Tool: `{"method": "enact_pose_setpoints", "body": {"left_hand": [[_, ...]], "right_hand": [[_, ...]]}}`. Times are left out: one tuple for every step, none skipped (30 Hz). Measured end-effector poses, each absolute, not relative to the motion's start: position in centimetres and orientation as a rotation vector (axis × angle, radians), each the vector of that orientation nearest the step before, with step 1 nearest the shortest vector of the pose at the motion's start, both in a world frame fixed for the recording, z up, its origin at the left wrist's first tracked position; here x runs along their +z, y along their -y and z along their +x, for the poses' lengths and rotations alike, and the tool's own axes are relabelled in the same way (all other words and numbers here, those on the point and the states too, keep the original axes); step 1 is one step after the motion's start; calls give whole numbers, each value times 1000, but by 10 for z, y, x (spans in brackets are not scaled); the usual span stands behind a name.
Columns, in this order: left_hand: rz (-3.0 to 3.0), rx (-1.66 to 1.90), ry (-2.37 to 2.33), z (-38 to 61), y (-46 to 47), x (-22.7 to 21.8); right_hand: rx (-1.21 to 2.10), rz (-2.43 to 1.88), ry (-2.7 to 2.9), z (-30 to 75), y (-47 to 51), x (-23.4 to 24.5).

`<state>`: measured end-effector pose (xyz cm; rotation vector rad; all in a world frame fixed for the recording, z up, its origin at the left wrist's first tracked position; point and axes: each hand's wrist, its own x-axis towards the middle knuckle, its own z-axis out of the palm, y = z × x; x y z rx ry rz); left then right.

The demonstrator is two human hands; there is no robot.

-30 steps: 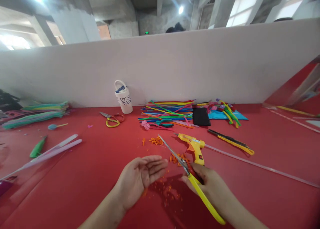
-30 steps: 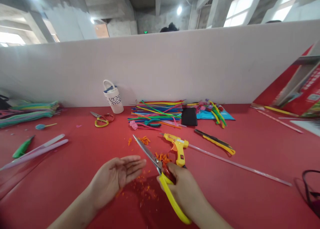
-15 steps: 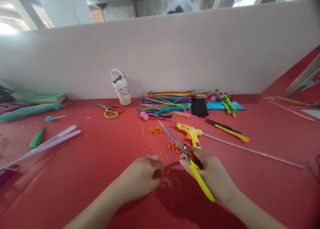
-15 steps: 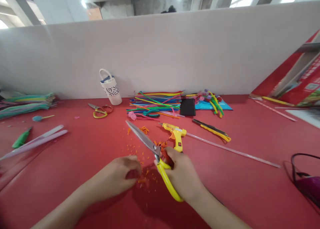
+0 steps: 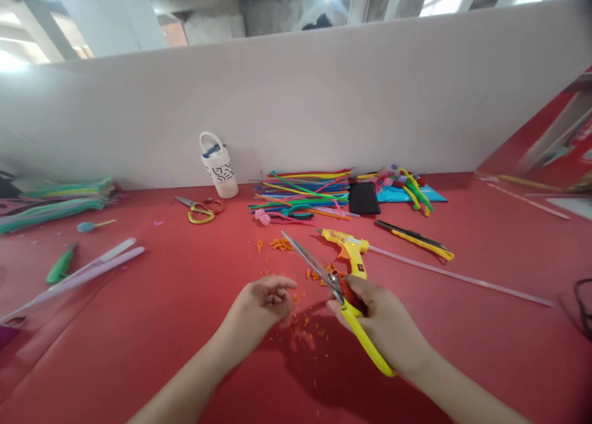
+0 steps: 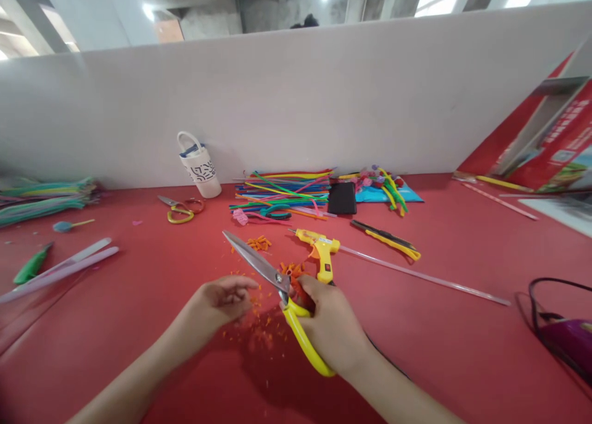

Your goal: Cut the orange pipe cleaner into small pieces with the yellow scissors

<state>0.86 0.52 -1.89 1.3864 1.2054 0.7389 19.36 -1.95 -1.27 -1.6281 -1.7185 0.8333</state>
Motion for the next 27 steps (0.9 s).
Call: {"method": "enact_pose_setpoints", "body": {"left_hand": [[1308, 758, -1183, 9, -6, -19], [1255, 772, -1168, 9, -6, -18], [1209, 784, -1155, 9, -6, -17], [1157, 796, -1138, 8, -5, -16], [1100, 810, -1109, 8, -5, -15], [1041, 824, -1069, 7, -4, -14], [986, 833, -1025, 7, -3, -13], [939, 837, -983, 7, -2, -12], [902, 840, -948, 7, -1, -12], [876, 845, -923, 7, 0, -11], [857, 847, -906, 8, 1, -11], [845, 845, -894, 10, 3, -11], [840, 837, -885, 12, 5, -12], [844, 827, -878, 15, 7, -13], [855, 813, -876, 18, 8, -14], [870, 798, -875, 21, 10, -15], [886, 787, -877, 24, 11, -16], [901, 780, -883, 26, 12, -17], [915, 778, -894, 27, 12, -16], [928, 783, -911, 27, 11, -15], [938, 797, -935, 26, 10, -13], [947, 820, -961, 24, 9, -11], [951, 849, -986, 22, 8, -8], [946, 879, -1001, 20, 6, -6], [933, 905, -1003, 18, 5, -5], [918, 921, -996, 17, 5, -4], [904, 922, -984, 16, 5, -4]], "right_hand": [[855, -1625, 1717, 193, 20, -13], [874, -1622, 1719, 192, 20, -14], [892, -1621, 1725, 191, 20, -15], [906, -1620, 1734, 191, 20, -16], [918, -1617, 1745, 190, 20, -17], [927, -1611, 1759, 190, 21, -17], [932, -1607, 1770, 189, 21, -18], [936, -1604, 1773, 189, 22, -18], [946, -1600, 1769, 188, 22, -18], [966, -1593, 1754, 187, 23, -18], [998, -1585, 1728, 185, 24, -17], [1047, -1574, 1692, 183, 24, -16], [1110, -1553, 1652, 181, 25, -15], [1177, -1526, 1612, 179, 25, -14], [1236, -1497, 1576, 177, 26, -13], [1278, -1471, 1543, 175, 27, -12], [1302, -1445, 1520, 173, 27, -12], [1313, -1417, 1506, 172, 28, -12], [1316, -1391, 1505, 171, 28, -13], [1318, -1368, 1515, 171, 29, -14], [1312, -1356, 1529, 172, 29, -15], [1297, -1361, 1546, 173, 29, -17], [1271, -1382, 1566, 174, 29, -19], [1234, -1415, 1582, 175, 29, -20], [1193, -1453, 1592, 176, 29, -21], [1157, -1488, 1601, 177, 29, -22], [1132, -1512, 1611, 177, 29, -21]]}}
